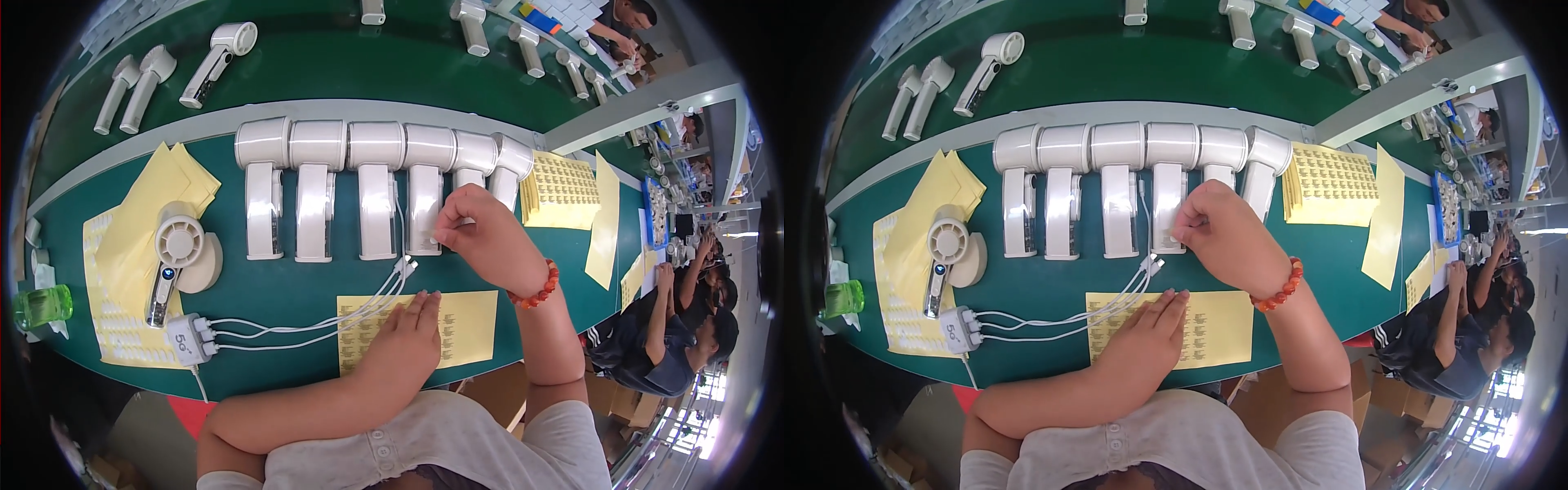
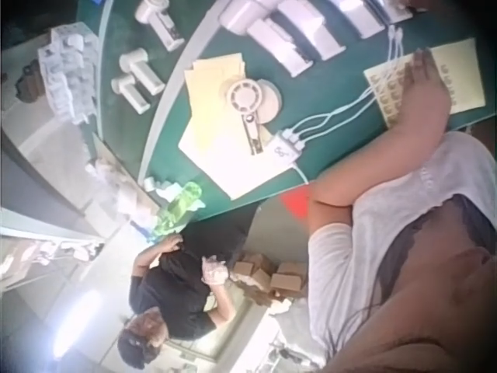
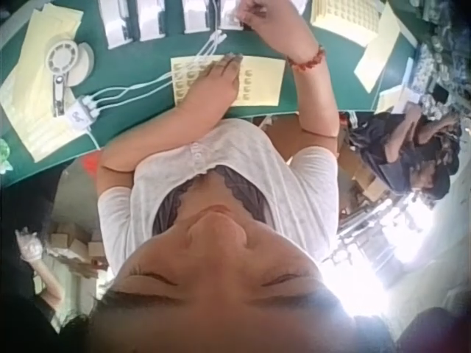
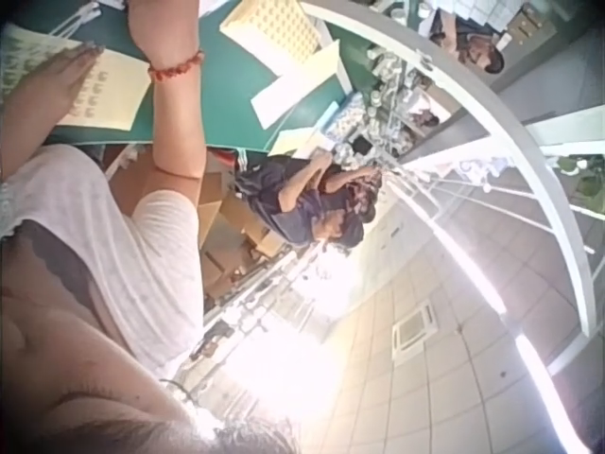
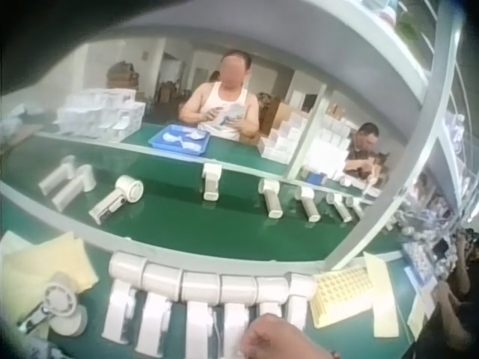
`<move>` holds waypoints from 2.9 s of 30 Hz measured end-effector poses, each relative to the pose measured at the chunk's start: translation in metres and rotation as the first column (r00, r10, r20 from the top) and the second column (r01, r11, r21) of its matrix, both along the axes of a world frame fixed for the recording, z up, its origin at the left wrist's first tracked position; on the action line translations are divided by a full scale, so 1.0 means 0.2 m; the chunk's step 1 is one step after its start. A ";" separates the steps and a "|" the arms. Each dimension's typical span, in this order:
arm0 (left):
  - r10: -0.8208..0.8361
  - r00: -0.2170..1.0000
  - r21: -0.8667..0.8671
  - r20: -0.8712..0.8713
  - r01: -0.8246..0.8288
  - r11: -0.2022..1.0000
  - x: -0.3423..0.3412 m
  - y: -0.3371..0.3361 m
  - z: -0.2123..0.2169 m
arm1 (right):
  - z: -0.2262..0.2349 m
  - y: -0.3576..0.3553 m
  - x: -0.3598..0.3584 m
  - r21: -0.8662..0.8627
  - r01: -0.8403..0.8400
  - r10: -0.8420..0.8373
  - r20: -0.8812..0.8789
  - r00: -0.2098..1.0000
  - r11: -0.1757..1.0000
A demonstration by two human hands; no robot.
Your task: The person peels stickers from sheets and applies them onto handheld fans by hand, then plugs a charging cable into each fan to test it.
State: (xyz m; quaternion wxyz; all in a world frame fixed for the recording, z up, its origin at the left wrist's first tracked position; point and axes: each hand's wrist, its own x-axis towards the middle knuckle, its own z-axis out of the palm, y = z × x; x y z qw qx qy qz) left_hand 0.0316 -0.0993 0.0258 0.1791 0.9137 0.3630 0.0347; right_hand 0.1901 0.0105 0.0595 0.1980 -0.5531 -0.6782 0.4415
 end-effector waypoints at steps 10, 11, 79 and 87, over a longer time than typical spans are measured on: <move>-0.014 0.999 -0.041 0.031 0.015 0.999 0.00 0.03 0.04 | 0.02 -0.23 -0.02 0.459 -0.031 -0.041 0.146 0.988 0.888; -0.003 1.000 -0.057 0.027 0.004 0.998 -0.01 0.03 0.05 | 0.03 -0.28 0.01 0.373 0.010 -0.050 0.098 0.994 0.928; 0.036 0.998 0.036 -0.057 -0.034 0.999 0.01 -0.02 0.00 | -0.09 -0.57 0.17 0.094 0.039 -0.052 0.134 0.990 0.995; 0.026 0.997 0.039 -0.068 -0.023 0.999 0.01 -0.03 -0.01 | -0.15 -0.60 0.08 0.255 0.020 -0.102 0.311 0.945 0.967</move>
